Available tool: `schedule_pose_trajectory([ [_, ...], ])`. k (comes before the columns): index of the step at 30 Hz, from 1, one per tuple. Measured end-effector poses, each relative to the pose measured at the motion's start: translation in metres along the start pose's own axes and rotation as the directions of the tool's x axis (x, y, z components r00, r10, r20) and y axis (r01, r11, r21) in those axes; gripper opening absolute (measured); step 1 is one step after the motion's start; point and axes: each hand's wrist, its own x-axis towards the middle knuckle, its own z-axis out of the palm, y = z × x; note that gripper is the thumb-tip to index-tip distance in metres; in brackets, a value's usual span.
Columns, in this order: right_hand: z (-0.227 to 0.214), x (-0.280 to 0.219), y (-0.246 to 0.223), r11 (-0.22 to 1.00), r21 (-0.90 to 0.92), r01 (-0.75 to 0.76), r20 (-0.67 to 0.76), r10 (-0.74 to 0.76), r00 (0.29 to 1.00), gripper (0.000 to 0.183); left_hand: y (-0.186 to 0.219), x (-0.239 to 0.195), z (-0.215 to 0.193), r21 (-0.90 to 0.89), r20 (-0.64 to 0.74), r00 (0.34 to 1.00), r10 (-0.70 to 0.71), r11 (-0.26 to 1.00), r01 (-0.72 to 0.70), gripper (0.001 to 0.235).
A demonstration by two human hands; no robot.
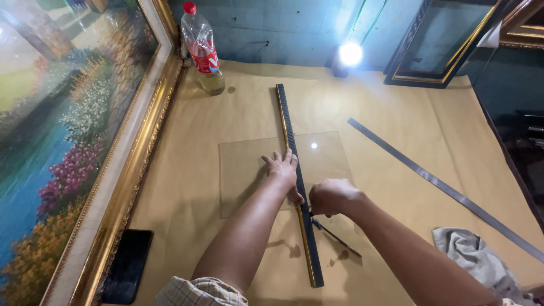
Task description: Measuring and cutting a piece of glass using a ruler and a glass cutter
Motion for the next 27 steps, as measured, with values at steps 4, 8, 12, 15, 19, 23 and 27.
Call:
schedule_pose_trajectory([
  [4,-0.016,-0.018,0.006,0.994,0.067,-0.084,-0.032,0.086,0.996,0.022,-0.001,-0.005,-0.003,0.039,-0.006,1.000,-0.008,0.999,0.008,0.113],
  [8,-0.009,-0.005,0.013,0.965,0.240,-0.108,-0.134,0.143,0.981,0.027,0.001,0.013,0.008,0.011,-0.031,1.000,-0.005,1.000,0.005,0.117],
  [12,-0.009,0.000,0.009,0.974,0.209,-0.085,-0.148,0.118,0.982,0.023,-0.001,0.024,0.014,0.021,-0.045,0.999,0.004,1.000,-0.003,0.123],
  [15,-0.023,0.014,0.007,0.975,0.214,-0.055,-0.217,0.103,0.971,0.023,-0.002,0.019,0.012,0.023,-0.042,0.999,0.011,1.000,-0.010,0.123],
  [19,-0.046,0.077,0.019,0.966,0.255,-0.038,-0.298,0.116,0.947,0.022,-0.005,-0.028,-0.016,0.065,-0.021,0.999,0.026,0.998,-0.024,0.114],
  [23,-0.094,0.108,0.023,0.986,0.166,0.000,-0.290,0.049,0.956,0.023,-0.004,-0.027,-0.012,0.095,-0.048,0.998,0.029,0.995,-0.024,0.110],
  [27,-0.101,0.172,0.035,0.995,0.098,-0.031,-0.204,0.051,0.978,0.019,-0.007,-0.029,-0.011,0.111,-0.085,0.996,0.032,0.994,-0.022,0.110],
])
